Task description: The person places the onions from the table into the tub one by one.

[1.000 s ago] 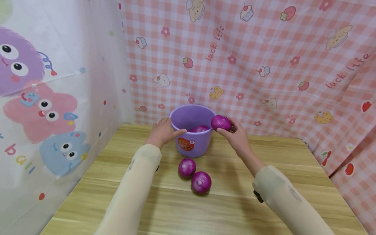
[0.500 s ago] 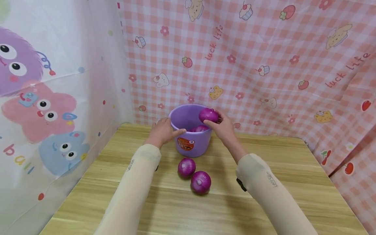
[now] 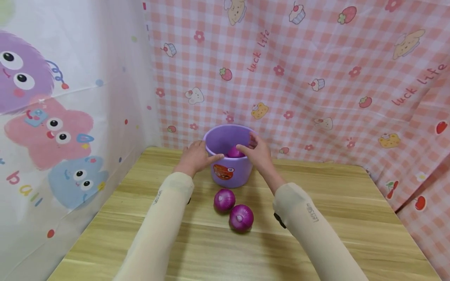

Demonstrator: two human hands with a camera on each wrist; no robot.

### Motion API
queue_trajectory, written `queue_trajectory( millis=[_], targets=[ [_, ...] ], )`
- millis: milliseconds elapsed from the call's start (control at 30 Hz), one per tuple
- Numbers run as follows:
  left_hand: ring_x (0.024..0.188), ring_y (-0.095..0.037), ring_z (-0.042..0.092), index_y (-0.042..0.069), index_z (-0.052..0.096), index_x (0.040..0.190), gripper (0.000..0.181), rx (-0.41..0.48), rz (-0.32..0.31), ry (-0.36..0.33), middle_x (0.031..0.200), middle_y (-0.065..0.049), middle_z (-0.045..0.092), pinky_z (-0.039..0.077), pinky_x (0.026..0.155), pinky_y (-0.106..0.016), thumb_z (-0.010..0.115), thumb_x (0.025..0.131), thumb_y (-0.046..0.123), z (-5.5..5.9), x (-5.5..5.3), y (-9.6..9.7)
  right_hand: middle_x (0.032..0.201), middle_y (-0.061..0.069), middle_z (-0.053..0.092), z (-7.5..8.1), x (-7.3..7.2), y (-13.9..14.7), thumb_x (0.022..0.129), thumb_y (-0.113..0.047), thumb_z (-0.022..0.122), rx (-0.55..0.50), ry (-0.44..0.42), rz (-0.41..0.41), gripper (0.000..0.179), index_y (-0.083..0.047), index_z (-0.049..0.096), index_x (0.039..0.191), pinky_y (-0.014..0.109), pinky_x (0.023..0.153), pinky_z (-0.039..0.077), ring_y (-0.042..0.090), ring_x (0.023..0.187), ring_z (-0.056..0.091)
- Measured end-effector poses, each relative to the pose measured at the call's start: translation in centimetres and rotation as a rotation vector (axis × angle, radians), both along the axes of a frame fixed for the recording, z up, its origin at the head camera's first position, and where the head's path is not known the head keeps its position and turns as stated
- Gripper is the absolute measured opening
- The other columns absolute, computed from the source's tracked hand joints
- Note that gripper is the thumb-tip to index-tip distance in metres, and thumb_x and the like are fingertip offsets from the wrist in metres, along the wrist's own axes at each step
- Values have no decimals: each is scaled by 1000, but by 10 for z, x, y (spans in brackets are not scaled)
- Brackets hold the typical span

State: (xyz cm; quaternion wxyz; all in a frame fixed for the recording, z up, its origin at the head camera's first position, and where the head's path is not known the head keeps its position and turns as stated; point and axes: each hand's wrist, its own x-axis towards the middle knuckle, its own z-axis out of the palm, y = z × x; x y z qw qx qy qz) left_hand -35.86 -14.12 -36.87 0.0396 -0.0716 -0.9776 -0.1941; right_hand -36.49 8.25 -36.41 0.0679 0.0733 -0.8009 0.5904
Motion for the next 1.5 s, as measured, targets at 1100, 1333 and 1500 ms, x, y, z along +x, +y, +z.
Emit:
queue_trajectory(
  millis=[1100,1333,1500],
  targets=[
    [139,-37,37,-2,33,152,102,-7,4,-2,149,-22,42,18,118,-59,53,87,74,2,3,0,139,21,53,-25,30,30,90,-9,73,-154,75,128,59,3,49,142,33,106,45,32,127,52],
    [138,-36,37,0,34,152,101,0,8,-2,149,-21,43,19,118,-59,54,86,74,1,2,0,136,27,55,-48,47,42,89,-11,76,-75,60,203,59,5,51,139,40,108,43,38,128,52],
    [138,-36,37,0,34,152,101,9,2,3,149,-21,43,18,117,-59,55,86,73,0,1,1,135,27,54,-71,63,47,87,-5,76,-12,30,271,58,8,51,138,41,108,43,39,128,52]
  ],
)
